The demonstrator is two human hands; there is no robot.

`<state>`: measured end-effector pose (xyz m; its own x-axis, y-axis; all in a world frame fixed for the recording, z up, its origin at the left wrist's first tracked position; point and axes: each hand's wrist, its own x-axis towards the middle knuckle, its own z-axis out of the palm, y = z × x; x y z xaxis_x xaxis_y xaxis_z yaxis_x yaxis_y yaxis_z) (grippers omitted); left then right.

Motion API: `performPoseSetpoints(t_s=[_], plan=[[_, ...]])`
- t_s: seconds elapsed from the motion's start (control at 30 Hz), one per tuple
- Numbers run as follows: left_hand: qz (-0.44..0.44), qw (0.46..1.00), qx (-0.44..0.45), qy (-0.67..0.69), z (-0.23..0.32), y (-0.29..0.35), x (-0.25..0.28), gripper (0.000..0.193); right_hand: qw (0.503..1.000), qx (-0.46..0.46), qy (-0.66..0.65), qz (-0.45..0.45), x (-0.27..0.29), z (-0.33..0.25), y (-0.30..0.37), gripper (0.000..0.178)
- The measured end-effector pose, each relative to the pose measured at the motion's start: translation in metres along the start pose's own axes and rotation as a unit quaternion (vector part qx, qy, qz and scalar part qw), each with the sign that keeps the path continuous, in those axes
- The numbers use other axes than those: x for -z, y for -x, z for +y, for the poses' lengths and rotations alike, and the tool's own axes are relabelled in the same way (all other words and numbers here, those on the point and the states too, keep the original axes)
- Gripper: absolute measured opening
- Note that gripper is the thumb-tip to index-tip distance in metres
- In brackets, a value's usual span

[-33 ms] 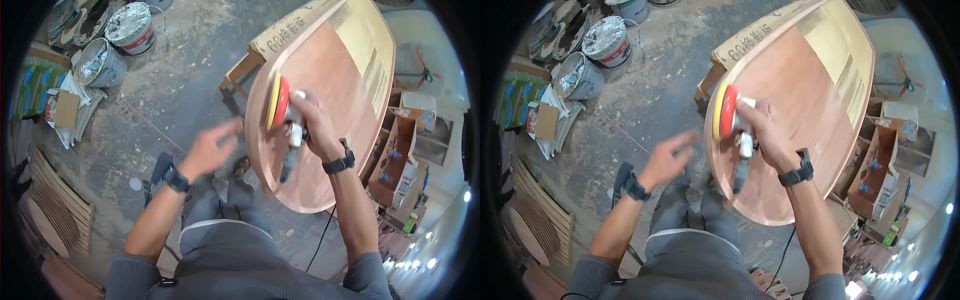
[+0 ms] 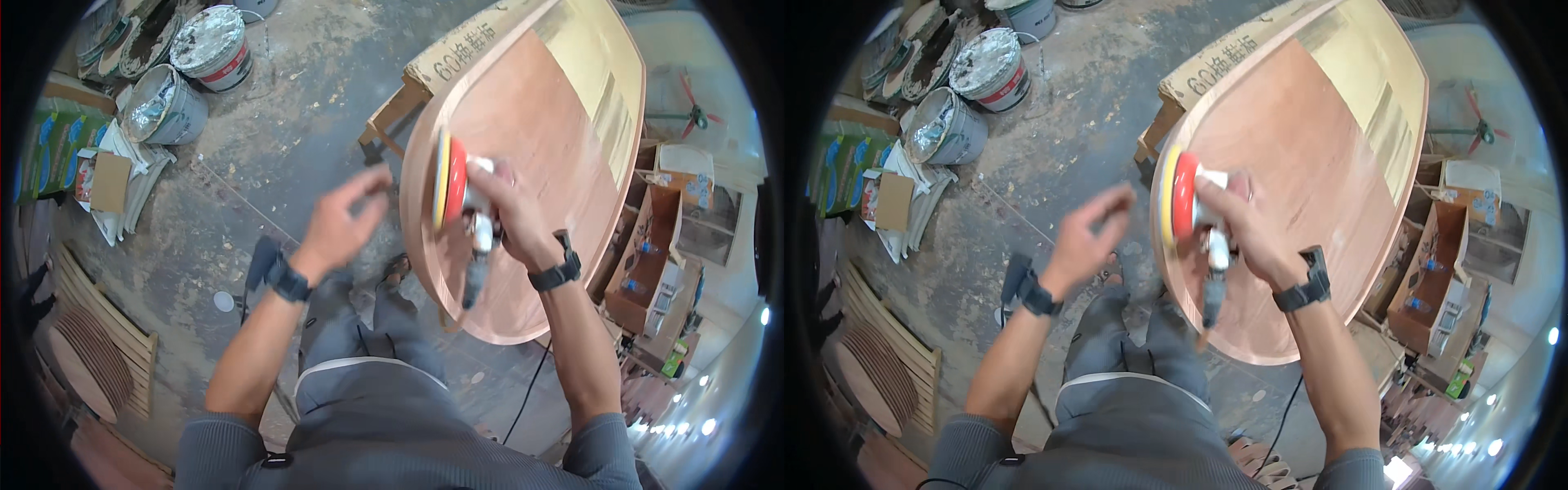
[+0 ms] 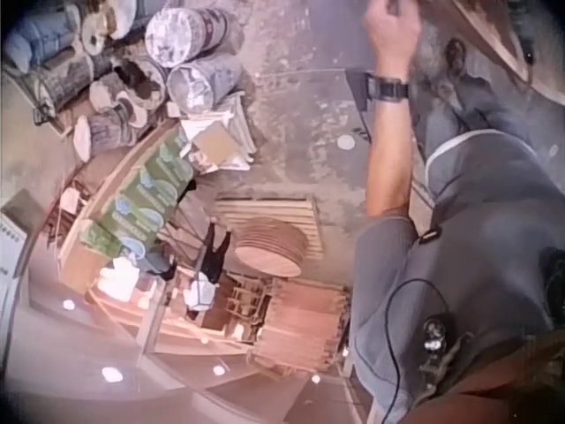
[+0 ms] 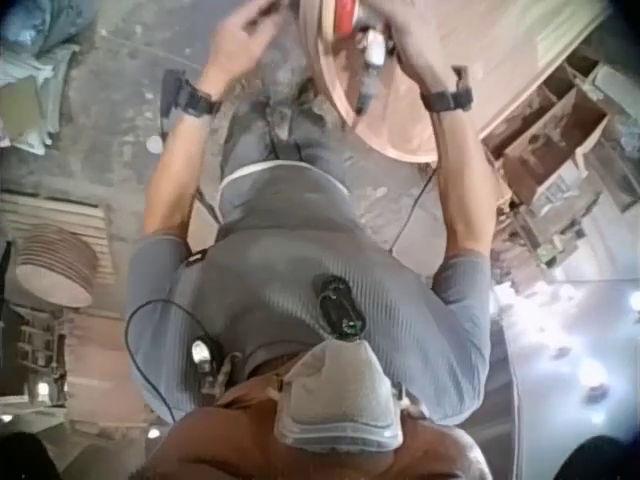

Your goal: The person is using an electric orbital sander to smooth the surface and edges of a large curved wooden furniture panel.

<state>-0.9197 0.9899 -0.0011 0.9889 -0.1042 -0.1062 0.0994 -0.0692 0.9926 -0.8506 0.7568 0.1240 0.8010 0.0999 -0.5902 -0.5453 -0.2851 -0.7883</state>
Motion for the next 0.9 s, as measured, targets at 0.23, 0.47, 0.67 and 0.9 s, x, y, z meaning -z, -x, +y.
performPoseSetpoints(t_s=[0.23,0.47,0.67,0.9], plan=[[-0.09,0.889,-0.383,-0.232,0.059,-0.084,-0.028,0.015,0.963,-0.052,0.233,-0.126,0.021,0.028,0.093,0.048],[-0.213,0.795,-0.457,-0.338,0.054,-0.065,-0.038,0.011,0.929,-0.046,0.343,-0.128,0.079,0.082,0.16,0.059],[-0.231,0.812,-0.398,-0.359,0.061,0.016,-0.069,0.007,0.827,-0.115,0.548,-0.054,0.158,0.118,0.209,0.052],[-0.184,0.84,-0.306,-0.409,0.056,0.116,-0.154,0.023,0.728,-0.031,0.678,0.098,0.299,0.146,0.198,0.056]])
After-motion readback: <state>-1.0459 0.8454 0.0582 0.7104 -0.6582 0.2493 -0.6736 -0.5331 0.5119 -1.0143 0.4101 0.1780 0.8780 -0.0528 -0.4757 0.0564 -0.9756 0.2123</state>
